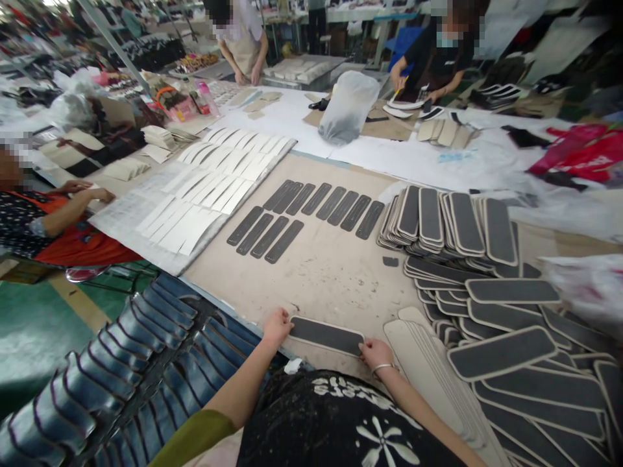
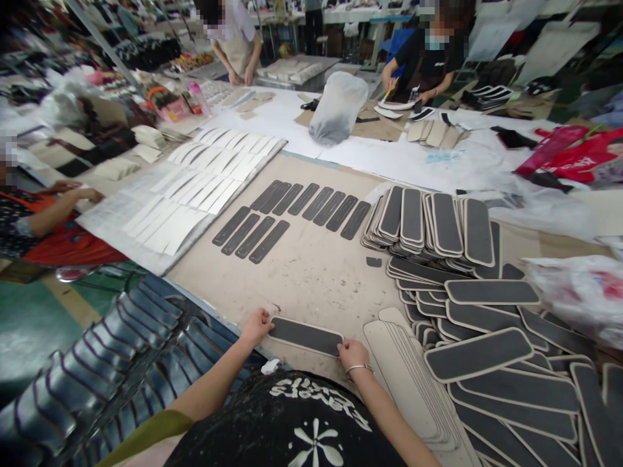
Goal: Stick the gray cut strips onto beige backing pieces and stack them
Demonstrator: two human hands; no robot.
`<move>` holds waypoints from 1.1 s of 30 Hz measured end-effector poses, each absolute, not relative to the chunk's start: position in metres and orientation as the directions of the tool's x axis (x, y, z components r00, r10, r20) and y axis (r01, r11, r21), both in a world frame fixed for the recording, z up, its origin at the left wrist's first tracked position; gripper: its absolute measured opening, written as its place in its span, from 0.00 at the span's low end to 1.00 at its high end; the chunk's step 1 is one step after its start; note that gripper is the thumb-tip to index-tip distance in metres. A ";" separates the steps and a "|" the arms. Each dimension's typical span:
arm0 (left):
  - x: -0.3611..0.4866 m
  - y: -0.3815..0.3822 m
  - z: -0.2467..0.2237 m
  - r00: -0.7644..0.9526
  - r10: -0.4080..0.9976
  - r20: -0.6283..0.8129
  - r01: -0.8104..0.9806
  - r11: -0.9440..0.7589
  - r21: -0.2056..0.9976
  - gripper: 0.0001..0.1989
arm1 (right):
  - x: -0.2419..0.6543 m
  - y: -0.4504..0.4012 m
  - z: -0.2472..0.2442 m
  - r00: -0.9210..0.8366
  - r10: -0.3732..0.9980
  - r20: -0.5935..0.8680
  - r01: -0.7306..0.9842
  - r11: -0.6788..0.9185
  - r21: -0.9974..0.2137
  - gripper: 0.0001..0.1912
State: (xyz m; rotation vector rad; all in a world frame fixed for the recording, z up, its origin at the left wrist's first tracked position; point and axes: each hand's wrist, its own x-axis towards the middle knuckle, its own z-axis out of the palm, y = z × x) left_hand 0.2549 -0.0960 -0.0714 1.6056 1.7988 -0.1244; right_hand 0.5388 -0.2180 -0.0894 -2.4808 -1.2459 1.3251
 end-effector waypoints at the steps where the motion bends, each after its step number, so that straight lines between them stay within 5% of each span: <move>1: 0.255 -0.096 -0.071 0.025 0.830 -0.557 0.899 0.225 0.375 0.12 | 0.538 -0.217 -0.088 0.301 0.681 -0.668 0.633 -0.667 -0.394 0.14; 20: 0.254 -0.099 -0.071 0.016 0.833 -0.553 0.885 0.246 0.396 0.14 | 0.538 -0.211 -0.088 0.257 0.726 -0.637 0.788 -0.540 -0.297 0.15; 33: 0.256 -0.099 -0.070 0.031 0.837 -0.546 0.908 0.205 0.366 0.13 | 0.542 -0.211 -0.079 0.256 0.744 -0.617 0.771 -0.543 -0.334 0.14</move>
